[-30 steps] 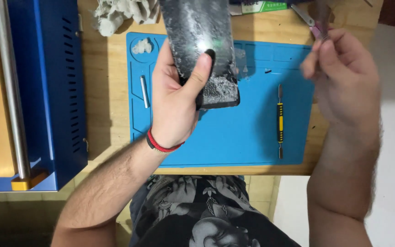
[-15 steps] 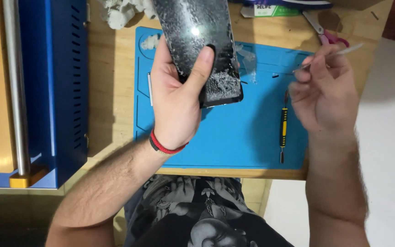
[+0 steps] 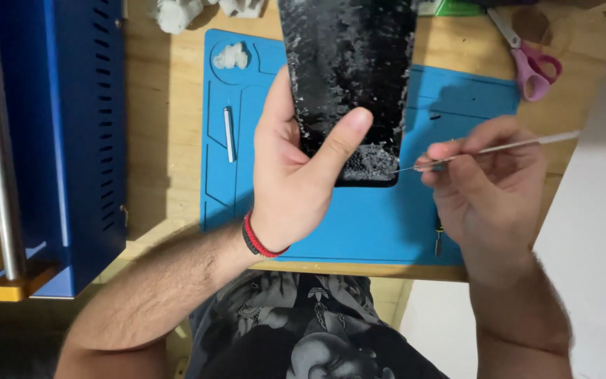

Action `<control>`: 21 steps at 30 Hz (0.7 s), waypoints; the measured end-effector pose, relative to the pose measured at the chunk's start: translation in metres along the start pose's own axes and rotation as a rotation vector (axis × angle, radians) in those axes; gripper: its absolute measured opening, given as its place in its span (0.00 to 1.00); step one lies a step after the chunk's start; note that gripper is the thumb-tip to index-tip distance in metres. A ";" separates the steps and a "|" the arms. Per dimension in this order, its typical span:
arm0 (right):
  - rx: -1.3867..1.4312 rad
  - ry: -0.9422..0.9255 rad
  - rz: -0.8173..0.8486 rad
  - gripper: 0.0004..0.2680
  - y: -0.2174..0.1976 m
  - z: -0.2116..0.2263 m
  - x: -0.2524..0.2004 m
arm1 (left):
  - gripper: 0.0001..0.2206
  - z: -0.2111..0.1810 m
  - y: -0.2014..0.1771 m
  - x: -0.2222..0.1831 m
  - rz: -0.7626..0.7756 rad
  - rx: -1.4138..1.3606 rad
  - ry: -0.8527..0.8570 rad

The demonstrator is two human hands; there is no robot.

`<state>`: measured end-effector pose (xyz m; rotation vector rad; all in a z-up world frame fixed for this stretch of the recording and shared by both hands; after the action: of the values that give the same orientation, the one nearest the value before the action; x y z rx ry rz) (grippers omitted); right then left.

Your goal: Removing broken glass shards from a mobile phone screen using tweezers and a metal pry tool

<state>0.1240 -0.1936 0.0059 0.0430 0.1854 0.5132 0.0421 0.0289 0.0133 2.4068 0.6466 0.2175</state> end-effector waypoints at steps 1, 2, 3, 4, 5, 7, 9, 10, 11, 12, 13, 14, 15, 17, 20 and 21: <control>-0.001 0.007 0.001 0.04 0.002 0.001 -0.001 | 0.19 0.001 0.000 0.000 -0.005 -0.001 -0.004; -0.090 -0.023 -0.048 0.05 0.002 0.004 -0.002 | 0.18 0.001 0.001 -0.001 0.000 0.031 0.000; -0.178 -0.054 -0.096 0.05 0.002 0.008 -0.003 | 0.17 0.001 0.002 -0.001 0.005 0.064 0.006; -0.179 -0.049 -0.093 0.05 0.006 0.010 -0.003 | 0.17 0.000 0.003 -0.002 0.001 0.064 0.003; -0.224 -0.068 -0.119 0.05 0.009 0.013 -0.004 | 0.16 0.000 0.004 -0.002 -0.002 0.065 0.000; -0.270 -0.084 -0.143 0.05 0.015 0.017 -0.005 | 0.15 0.001 0.004 -0.002 -0.008 0.066 -0.006; -0.353 -0.080 -0.183 0.06 0.019 0.021 -0.007 | 0.17 0.003 0.003 -0.003 0.002 0.051 -0.014; -0.354 -0.080 -0.183 0.06 0.017 0.019 -0.007 | 0.17 0.004 0.002 -0.002 0.001 0.051 -0.015; -0.328 -0.110 -0.173 0.06 0.016 0.018 -0.007 | 0.17 0.005 0.001 -0.002 -0.006 0.036 -0.024; -0.302 -0.140 -0.164 0.05 0.015 0.018 -0.007 | 0.17 0.006 0.000 -0.001 -0.012 0.022 -0.033; -0.302 -0.139 -0.162 0.05 0.017 0.019 -0.007 | 0.17 0.007 -0.001 -0.001 -0.015 0.022 -0.032; -0.314 -0.140 -0.154 0.06 0.019 0.020 -0.007 | 0.17 0.007 -0.001 -0.001 -0.010 0.009 -0.028; -0.326 -0.139 -0.146 0.07 0.021 0.021 -0.007 | 0.17 0.007 -0.001 -0.001 -0.006 -0.004 -0.025; -0.339 -0.146 -0.141 0.06 0.022 0.020 -0.007 | 0.15 0.006 0.000 0.000 -0.017 -0.006 -0.030; -0.340 -0.133 -0.100 0.05 0.025 0.019 -0.006 | 0.12 0.002 -0.001 0.002 -0.031 0.021 -0.024; -0.328 -0.113 -0.066 0.05 0.027 0.017 -0.005 | 0.11 0.000 -0.001 0.002 -0.032 0.049 -0.013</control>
<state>0.1096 -0.1721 0.0259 -0.2527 -0.0089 0.4682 0.0435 0.0312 0.0125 2.4409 0.6913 0.1737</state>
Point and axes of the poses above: each hand's wrist, its own x-axis towards the middle knuckle, its own y-axis out of the palm, z = x × y, the point moved 6 cm from there along x, towards the middle knuckle, and after that the axes turned 13 degrees about -x, right-handed, at the moved point
